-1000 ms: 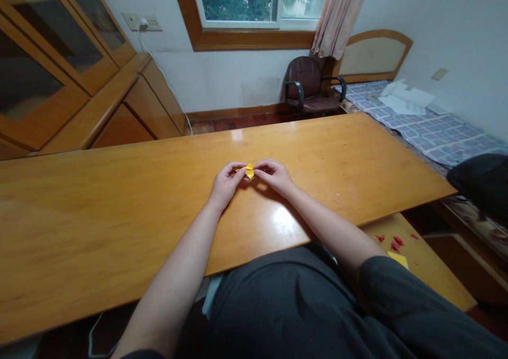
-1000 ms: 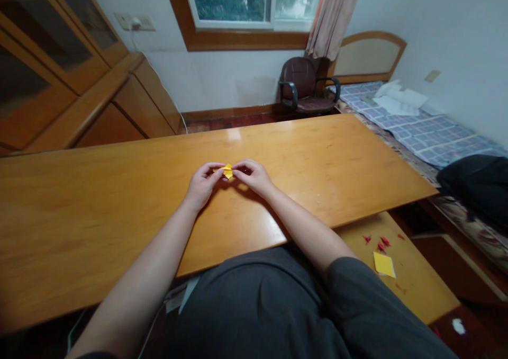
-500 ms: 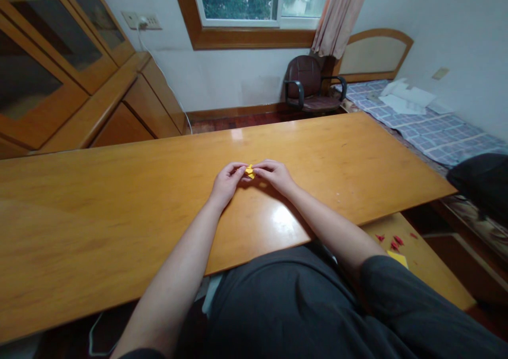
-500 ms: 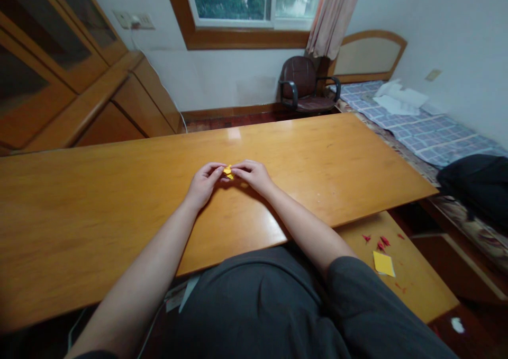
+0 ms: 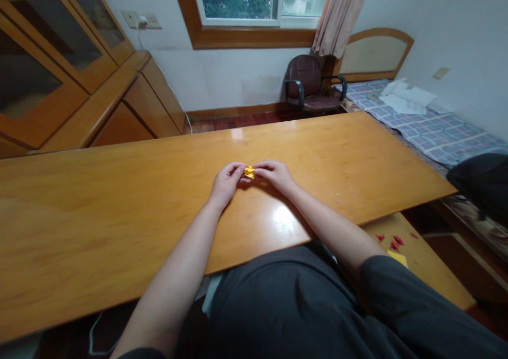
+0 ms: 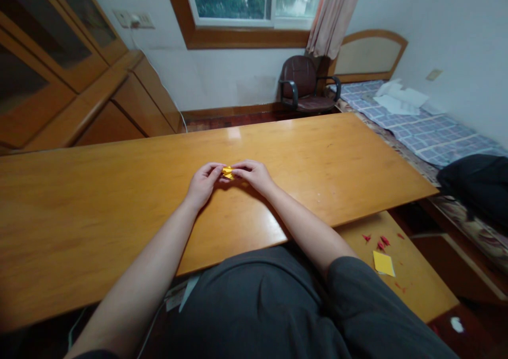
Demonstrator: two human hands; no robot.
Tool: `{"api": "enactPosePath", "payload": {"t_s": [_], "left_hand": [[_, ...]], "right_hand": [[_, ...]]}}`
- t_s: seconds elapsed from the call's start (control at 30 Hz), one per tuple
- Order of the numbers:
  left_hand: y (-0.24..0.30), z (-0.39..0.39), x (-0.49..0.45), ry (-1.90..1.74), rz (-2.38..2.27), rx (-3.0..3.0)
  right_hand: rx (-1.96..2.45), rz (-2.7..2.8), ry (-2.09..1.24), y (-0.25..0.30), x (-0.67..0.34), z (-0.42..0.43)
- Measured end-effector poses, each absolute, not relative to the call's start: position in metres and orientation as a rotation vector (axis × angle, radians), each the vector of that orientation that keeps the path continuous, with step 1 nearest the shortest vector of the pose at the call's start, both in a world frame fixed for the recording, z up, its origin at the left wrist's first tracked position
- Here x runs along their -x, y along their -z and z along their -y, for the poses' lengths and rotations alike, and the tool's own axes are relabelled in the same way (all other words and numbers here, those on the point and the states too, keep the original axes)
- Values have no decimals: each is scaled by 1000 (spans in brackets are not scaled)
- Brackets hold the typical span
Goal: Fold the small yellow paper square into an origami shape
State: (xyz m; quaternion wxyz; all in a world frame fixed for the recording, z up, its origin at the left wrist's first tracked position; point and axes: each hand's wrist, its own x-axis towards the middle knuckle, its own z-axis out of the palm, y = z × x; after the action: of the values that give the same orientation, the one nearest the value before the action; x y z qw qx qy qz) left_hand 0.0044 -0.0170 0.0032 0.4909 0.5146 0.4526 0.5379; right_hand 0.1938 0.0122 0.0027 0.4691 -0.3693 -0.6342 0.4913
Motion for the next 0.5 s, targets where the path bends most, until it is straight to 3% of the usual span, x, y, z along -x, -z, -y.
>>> {"api": "enactPosePath", "payload": {"t_s": [0.5], "left_hand": [[-3, 18, -4, -1304, -1127, -1255]], "right_hand": [[876, 1792, -921, 0, -197, -11]]}}
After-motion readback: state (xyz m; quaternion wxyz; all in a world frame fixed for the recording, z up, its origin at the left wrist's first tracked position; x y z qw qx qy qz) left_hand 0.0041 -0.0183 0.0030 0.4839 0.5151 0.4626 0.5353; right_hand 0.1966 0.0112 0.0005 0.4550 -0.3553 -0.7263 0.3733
